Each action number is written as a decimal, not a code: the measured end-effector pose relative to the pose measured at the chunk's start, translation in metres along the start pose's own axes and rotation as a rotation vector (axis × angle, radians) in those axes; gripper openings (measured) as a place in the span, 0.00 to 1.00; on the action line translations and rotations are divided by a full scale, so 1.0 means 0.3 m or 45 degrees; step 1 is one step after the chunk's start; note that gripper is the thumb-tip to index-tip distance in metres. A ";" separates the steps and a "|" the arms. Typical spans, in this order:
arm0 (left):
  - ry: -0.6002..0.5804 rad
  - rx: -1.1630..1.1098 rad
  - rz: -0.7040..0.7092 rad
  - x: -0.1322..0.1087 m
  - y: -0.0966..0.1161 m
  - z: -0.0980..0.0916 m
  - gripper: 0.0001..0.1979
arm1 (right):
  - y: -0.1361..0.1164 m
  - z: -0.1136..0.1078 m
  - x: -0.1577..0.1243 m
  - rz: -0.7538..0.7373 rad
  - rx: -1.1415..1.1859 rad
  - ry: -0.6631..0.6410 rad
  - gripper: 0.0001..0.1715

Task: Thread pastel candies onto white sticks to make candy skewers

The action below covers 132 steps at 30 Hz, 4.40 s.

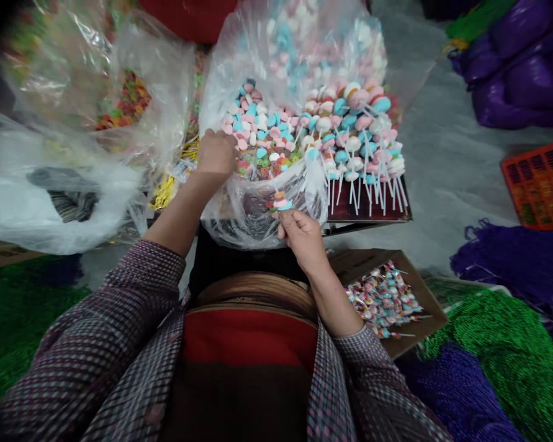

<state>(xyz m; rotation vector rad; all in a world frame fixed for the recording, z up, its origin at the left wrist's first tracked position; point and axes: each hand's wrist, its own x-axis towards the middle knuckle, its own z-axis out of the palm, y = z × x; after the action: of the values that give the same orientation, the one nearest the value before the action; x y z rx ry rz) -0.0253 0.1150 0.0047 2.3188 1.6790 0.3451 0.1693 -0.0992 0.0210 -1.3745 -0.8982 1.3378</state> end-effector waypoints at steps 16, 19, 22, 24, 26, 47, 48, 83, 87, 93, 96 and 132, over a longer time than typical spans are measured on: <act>0.055 -1.947 -0.207 -0.232 0.115 0.000 0.12 | -0.074 0.069 0.141 -0.272 -0.103 0.092 0.29; 0.040 -2.037 -0.122 -0.292 0.164 0.020 0.17 | -0.078 0.101 0.181 -0.332 -0.119 0.062 0.31; 0.155 -2.011 -0.044 -0.320 0.192 0.036 0.18 | -0.072 0.112 0.186 -0.306 -0.085 0.041 0.32; 0.207 -1.941 -0.014 -0.332 0.201 0.040 0.18 | -0.068 0.111 0.180 -0.260 -0.036 0.028 0.32; 0.225 -1.824 0.003 -0.343 0.206 0.040 0.17 | -0.065 0.107 0.175 -0.237 -0.002 0.019 0.31; -0.131 -2.049 -0.212 -0.356 0.210 0.015 0.11 | -0.059 0.086 0.148 -0.122 -0.096 0.006 0.27; -0.101 -2.043 -0.257 -0.355 0.215 0.016 0.08 | -0.059 0.082 0.141 -0.130 -0.095 -0.010 0.27; 0.398 -1.508 -0.102 -0.364 0.220 0.072 0.08 | -0.065 -0.010 -0.078 -0.166 -0.512 -0.103 0.26; 0.380 -1.522 -0.038 -0.369 0.216 0.072 0.08 | -0.080 -0.019 -0.076 -0.135 -0.467 -0.153 0.28; 0.279 -1.595 0.132 -0.378 0.217 0.051 0.06 | -0.085 -0.043 -0.068 -0.088 -0.383 -0.211 0.29; 0.323 -1.307 0.177 -0.386 0.227 0.026 0.07 | -0.103 -0.066 -0.070 -0.018 -0.329 -0.224 0.28; 0.073 -0.038 0.199 -0.173 0.008 0.023 0.05 | 0.008 -0.035 0.013 -0.051 -0.086 0.044 0.34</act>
<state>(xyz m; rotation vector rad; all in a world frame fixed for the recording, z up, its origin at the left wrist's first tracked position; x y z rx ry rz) -0.0365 0.0644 -0.0030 2.4457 1.5097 0.4681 0.1798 -0.0977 0.0167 -1.4197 -0.9505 1.2599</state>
